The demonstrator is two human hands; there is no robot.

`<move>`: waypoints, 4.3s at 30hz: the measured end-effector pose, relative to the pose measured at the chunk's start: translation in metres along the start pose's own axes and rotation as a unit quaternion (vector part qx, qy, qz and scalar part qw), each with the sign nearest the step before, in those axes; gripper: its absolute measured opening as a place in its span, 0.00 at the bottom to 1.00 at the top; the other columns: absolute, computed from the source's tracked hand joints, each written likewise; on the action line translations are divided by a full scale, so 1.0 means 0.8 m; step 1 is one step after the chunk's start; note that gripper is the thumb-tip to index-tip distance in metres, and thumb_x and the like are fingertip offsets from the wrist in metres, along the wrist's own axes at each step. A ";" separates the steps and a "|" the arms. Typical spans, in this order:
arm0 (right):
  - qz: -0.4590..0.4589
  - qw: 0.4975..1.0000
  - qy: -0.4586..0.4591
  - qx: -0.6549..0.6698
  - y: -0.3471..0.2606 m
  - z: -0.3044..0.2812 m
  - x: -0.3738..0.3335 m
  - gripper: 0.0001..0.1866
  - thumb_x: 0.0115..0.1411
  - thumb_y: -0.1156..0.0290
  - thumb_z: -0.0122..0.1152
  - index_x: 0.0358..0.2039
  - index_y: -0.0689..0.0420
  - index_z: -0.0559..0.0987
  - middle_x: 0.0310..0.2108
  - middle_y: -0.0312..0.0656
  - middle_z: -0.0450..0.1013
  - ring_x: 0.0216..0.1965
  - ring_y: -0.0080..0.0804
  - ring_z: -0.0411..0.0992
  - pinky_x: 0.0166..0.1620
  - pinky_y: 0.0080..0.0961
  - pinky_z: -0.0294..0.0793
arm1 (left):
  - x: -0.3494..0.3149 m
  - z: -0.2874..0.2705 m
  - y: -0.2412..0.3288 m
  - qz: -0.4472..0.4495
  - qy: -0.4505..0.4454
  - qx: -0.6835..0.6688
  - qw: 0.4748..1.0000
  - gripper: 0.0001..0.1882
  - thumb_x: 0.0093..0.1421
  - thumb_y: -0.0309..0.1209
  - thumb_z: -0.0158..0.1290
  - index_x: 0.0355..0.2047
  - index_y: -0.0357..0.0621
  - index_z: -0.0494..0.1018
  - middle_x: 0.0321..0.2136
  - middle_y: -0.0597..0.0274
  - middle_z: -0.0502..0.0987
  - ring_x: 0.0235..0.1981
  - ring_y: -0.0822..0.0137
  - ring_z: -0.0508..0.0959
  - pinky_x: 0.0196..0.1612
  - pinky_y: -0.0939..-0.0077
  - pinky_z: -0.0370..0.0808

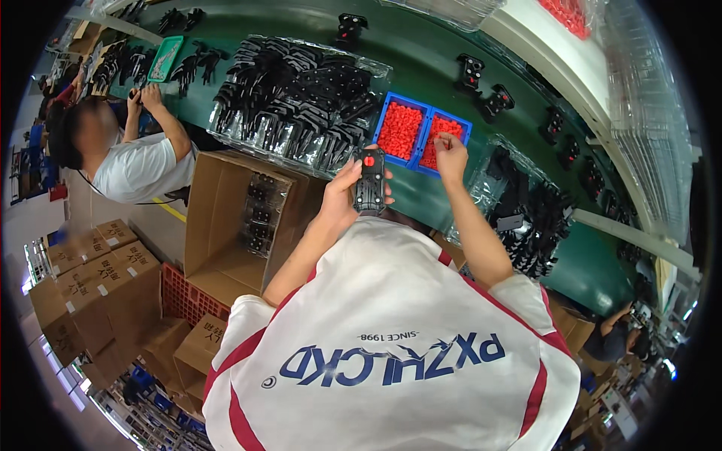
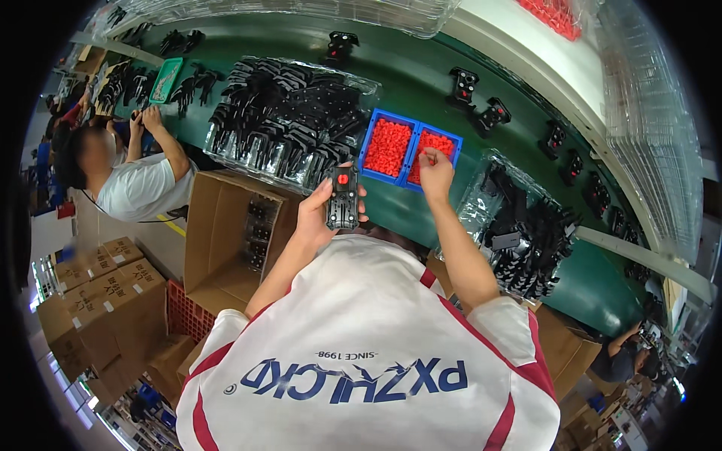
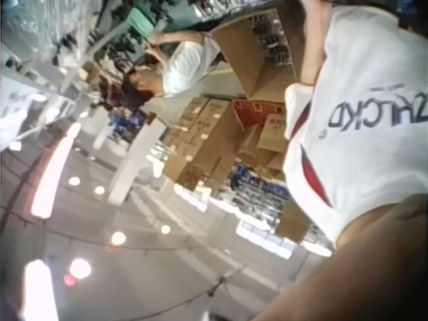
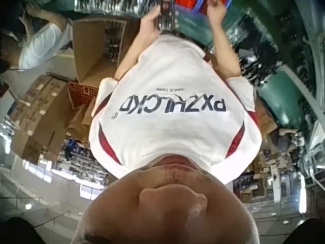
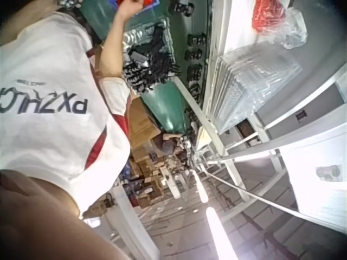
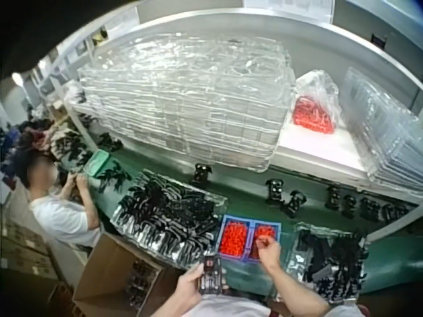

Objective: Assembling plastic brackets and components on a production line.

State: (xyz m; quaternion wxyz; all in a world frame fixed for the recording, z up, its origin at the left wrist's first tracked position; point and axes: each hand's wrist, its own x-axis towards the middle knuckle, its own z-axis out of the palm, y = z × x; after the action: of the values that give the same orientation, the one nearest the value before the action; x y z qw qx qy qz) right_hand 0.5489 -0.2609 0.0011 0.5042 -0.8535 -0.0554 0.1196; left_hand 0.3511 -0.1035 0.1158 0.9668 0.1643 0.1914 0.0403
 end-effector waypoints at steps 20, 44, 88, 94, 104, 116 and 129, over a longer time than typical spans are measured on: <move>-0.191 0.937 -0.268 0.118 -0.167 0.031 -0.142 0.09 0.48 0.82 0.66 0.32 0.60 0.81 0.24 0.31 0.65 0.22 0.20 0.58 0.25 0.16 0.59 | -0.003 -0.026 0.023 0.012 0.052 0.132 0.990 0.33 0.52 0.24 0.48 0.61 0.42 0.60 0.44 0.57 0.74 0.44 0.64 0.73 0.50 0.77 0.66; -0.200 0.855 -0.271 -0.395 -0.078 0.271 -0.029 0.13 0.52 0.64 0.58 0.36 0.57 0.79 0.32 0.45 0.78 0.33 0.50 0.76 0.36 0.40 0.75 | -0.054 -0.139 0.134 0.143 0.119 0.005 0.982 0.32 0.52 0.22 0.46 0.60 0.41 0.59 0.36 0.45 0.74 0.26 0.58 0.76 0.28 0.64 0.80; -0.283 0.940 -0.173 -0.081 -0.235 -0.062 -0.077 0.09 0.43 0.82 0.62 0.29 0.61 0.79 0.19 0.34 0.70 0.16 0.22 0.59 0.21 0.18 0.60 | 0.007 0.035 0.011 -0.039 0.043 0.153 0.986 0.13 0.58 0.27 0.50 0.43 0.37 0.69 0.30 0.51 0.78 0.22 0.65 0.77 0.23 0.75 0.77; -0.274 0.942 -0.188 -0.045 -0.222 -0.071 -0.077 0.08 0.45 0.82 0.62 0.29 0.62 0.79 0.18 0.35 0.69 0.16 0.20 0.57 0.20 0.17 0.57 | 0.008 0.045 0.004 -0.033 0.053 0.178 0.982 0.13 0.59 0.28 0.50 0.44 0.37 0.69 0.31 0.50 0.78 0.21 0.66 0.77 0.22 0.74 0.78; -0.048 0.854 -0.219 0.469 -0.184 -0.100 -0.071 0.18 0.63 0.62 0.53 0.21 0.58 0.79 0.18 0.35 0.65 0.17 0.19 0.55 0.21 0.14 0.53 | 0.007 0.055 0.003 -0.013 0.052 0.150 0.987 0.13 0.59 0.28 0.49 0.44 0.37 0.69 0.33 0.49 0.78 0.21 0.66 0.77 0.22 0.74 0.78; 0.108 0.746 -0.264 0.601 -0.192 -0.106 -0.134 0.33 0.69 0.47 0.36 0.17 0.59 0.74 0.40 0.56 0.74 0.30 0.40 0.75 0.34 0.27 0.75 | 0.019 0.072 0.012 0.104 0.092 0.167 0.976 0.13 0.60 0.27 0.49 0.45 0.38 0.68 0.32 0.52 0.78 0.22 0.67 0.77 0.23 0.75 0.77; -0.157 0.919 -0.244 0.267 -0.186 -0.095 -0.152 0.14 0.63 0.73 0.50 0.29 0.70 0.79 0.42 0.54 0.73 0.37 0.40 0.75 0.45 0.32 0.77 | 0.021 0.074 0.005 0.157 0.107 0.230 0.955 0.12 0.61 0.27 0.48 0.45 0.40 0.68 0.33 0.53 0.78 0.25 0.67 0.77 0.27 0.76 0.76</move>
State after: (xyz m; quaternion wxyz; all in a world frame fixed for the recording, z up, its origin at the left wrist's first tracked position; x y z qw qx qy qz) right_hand 0.4551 -0.2795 0.1849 0.6963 -0.6123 -0.2758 0.2534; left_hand 0.3897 -0.1156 0.1627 0.8583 0.4050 0.2694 0.1635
